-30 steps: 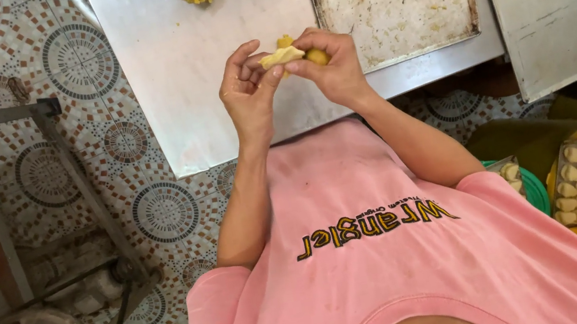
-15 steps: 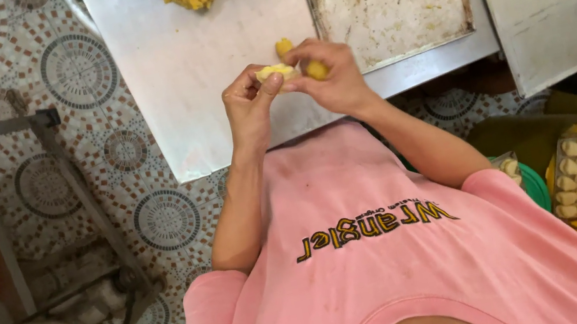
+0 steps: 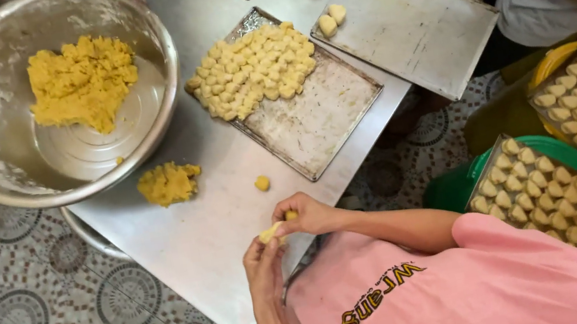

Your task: Shaping small pieces of dough into buns and placing them on a baking tray

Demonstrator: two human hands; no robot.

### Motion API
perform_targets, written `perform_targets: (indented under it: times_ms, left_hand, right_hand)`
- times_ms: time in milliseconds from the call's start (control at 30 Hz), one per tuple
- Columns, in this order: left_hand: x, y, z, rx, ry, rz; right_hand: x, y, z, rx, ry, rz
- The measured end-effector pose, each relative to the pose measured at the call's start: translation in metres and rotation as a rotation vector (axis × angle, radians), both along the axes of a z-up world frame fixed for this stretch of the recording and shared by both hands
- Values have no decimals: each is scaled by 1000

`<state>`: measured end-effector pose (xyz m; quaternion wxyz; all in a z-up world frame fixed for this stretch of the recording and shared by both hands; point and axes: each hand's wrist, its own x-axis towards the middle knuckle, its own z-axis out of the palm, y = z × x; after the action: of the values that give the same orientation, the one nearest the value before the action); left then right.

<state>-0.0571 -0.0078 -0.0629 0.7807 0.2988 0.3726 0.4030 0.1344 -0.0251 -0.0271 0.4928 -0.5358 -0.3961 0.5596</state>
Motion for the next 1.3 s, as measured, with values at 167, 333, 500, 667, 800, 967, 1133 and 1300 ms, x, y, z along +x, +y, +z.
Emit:
perform_targets:
  times_ms: [167, 333, 500, 667, 800, 967, 1133, 1300]
  left_hand:
    - [-14, -4, 11, 166, 143, -109]
    - [-15, 0, -18, -163, 63, 49]
    - [-7, 3, -22, -301, 263, 268]
    - [9, -3, -47, -165, 219, 420]
    - [43, -20, -43, -182, 273, 483]
    - [84, -45, -37, -173, 261, 541]
    - [83, -40, 11, 8, 269, 439]
    - [51, -41, 1, -51, 252, 437]
  right_hand:
    - [-18, -18, 27, 322, -601, 151]
    - [-24, -13, -26, -170, -186, 25]
    - [8, -16, -62, -249, 100, -8]
    - [41, 4, -81, -114, -11, 43]
    - [43, 5, -32, 99, 174, 150]
    - [40, -10, 27, 234, -60, 216]
    - [30, -11, 45, 491, -482, 215]
    - [9, -16, 28, 413, -427, 232]
